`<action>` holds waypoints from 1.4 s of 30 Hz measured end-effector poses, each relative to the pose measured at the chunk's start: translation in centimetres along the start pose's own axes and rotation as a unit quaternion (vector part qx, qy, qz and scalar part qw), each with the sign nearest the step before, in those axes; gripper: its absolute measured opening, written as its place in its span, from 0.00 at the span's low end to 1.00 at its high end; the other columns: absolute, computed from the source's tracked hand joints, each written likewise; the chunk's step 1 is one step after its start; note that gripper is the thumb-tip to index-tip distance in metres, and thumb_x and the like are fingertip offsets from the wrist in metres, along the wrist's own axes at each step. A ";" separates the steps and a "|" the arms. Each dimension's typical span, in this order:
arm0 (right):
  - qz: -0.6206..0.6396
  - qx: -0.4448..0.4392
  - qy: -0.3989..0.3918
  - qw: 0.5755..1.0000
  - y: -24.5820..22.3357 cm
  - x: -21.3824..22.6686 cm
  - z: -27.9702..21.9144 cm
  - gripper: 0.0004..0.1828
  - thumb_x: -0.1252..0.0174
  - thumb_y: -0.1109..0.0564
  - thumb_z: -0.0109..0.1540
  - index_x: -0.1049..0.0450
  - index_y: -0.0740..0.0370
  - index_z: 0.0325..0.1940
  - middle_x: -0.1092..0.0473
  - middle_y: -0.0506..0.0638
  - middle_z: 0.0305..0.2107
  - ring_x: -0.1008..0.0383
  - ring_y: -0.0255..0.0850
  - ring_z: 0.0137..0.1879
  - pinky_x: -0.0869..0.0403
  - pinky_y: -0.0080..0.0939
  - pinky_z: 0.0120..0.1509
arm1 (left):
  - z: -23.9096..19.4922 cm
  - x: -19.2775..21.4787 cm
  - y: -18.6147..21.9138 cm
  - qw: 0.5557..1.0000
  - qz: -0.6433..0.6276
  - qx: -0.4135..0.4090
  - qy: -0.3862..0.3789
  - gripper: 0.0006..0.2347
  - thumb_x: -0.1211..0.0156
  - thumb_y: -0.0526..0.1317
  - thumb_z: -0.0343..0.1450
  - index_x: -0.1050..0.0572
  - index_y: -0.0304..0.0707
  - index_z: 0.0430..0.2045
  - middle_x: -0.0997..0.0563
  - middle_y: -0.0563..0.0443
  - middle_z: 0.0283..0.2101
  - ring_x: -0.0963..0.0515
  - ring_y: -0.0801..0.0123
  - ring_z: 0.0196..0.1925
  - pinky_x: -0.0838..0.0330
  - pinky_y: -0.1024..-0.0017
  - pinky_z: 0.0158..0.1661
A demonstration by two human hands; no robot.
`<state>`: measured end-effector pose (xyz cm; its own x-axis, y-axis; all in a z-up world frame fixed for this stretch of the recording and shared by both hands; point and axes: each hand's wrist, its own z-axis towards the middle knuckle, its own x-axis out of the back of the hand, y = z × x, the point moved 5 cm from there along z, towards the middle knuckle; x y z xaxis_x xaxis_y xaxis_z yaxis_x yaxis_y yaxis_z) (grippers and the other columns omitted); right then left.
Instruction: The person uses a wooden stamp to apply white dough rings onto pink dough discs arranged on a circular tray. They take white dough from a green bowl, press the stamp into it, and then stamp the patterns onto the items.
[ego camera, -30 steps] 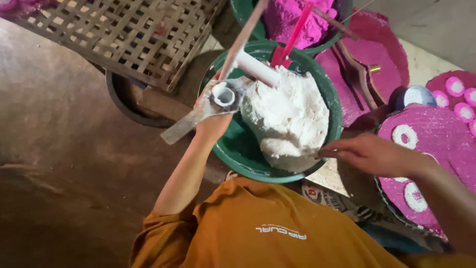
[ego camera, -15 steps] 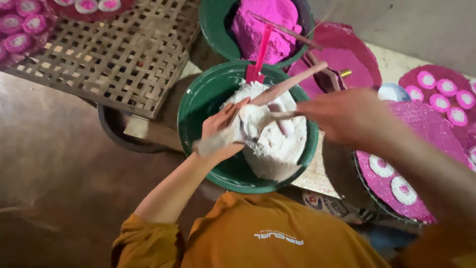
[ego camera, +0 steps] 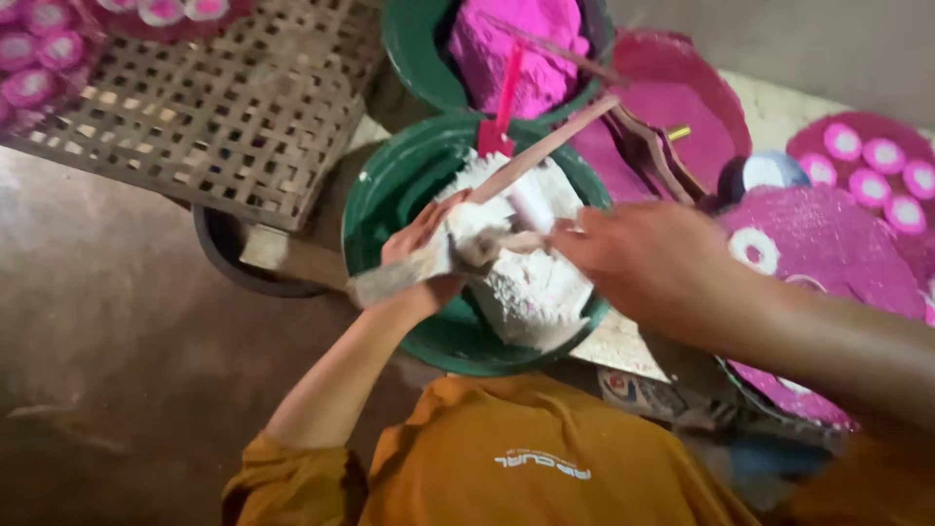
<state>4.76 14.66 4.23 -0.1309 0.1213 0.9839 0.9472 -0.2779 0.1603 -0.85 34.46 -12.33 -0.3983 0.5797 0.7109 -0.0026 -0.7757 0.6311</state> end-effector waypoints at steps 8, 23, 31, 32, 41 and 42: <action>-0.007 0.038 -0.023 0.999 -2.4 -1.6 1.0 0.23 0.46 0.63 0.57 0.29 0.67 0.58 0.26 0.54 0.32 0.21 0.48 0.34 0.23 0.47 0.32 | -0.6 -2.7 -0.3 0.997 -0.035 -0.002 -0.073 0.21 0.37 0.52 0.72 0.26 0.57 0.61 0.20 0.54 0.62 0.19 0.61 0.61 0.26 0.66 0.62; 0.005 0.011 -0.012 1.000 -2.5 1.1 0.1 0.17 0.45 0.62 0.56 0.28 0.65 0.50 0.26 0.53 0.29 0.22 0.46 0.30 0.25 0.44 0.27 | 0.1 -1.8 -0.6 0.965 0.035 0.195 -0.169 0.28 0.31 0.54 0.66 0.31 0.61 0.61 0.22 0.53 0.56 0.20 0.60 0.54 0.28 0.62 0.52; -0.003 -0.066 -0.085 0.994 2.3 2.3 -1.0 0.22 0.46 0.62 0.57 0.27 0.52 0.55 0.27 0.49 0.33 0.23 0.49 0.30 0.26 0.50 0.29 | 0.7 2.0 -1.1 0.998 0.068 -0.013 -0.004 0.34 0.26 0.47 0.63 0.32 0.52 0.67 0.21 0.48 0.49 0.18 0.55 0.47 0.23 0.66 0.46; 0.006 -0.058 -0.100 0.993 2.2 1.9 -0.4 0.21 0.46 0.62 0.58 0.27 0.51 0.56 0.27 0.49 0.33 0.22 0.49 0.29 0.26 0.50 0.29 | 0.8 1.9 -1.0 0.999 0.048 -0.006 -0.007 0.35 0.26 0.48 0.62 0.32 0.51 0.67 0.21 0.47 0.49 0.18 0.54 0.46 0.23 0.65 0.46; -0.001 0.070 -0.078 0.994 -3.3 -1.1 3.7 0.09 0.48 0.61 0.61 0.29 0.65 0.44 0.28 0.56 0.30 0.22 0.48 0.27 0.25 0.49 0.24 | -0.8 -1.9 -0.2 0.995 -0.062 0.059 -0.058 0.29 0.30 0.47 0.63 0.28 0.49 0.61 0.19 0.47 0.52 0.17 0.54 0.50 0.23 0.62 0.49; 0.016 0.055 -0.049 0.997 -2.6 0.2 3.0 0.09 0.47 0.61 0.59 0.28 0.64 0.43 0.28 0.54 0.28 0.22 0.49 0.28 0.25 0.50 0.27 | -0.7 -1.2 -0.7 0.998 -0.032 0.047 -0.038 0.29 0.30 0.47 0.62 0.29 0.49 0.61 0.19 0.47 0.53 0.17 0.54 0.50 0.23 0.62 0.50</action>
<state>3.16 18.28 3.75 -0.0765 0.2090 0.9749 0.9775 -0.1769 0.1147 -1.05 34.10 -13.82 -0.3289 0.6476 0.6874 0.0617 -0.7116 0.6999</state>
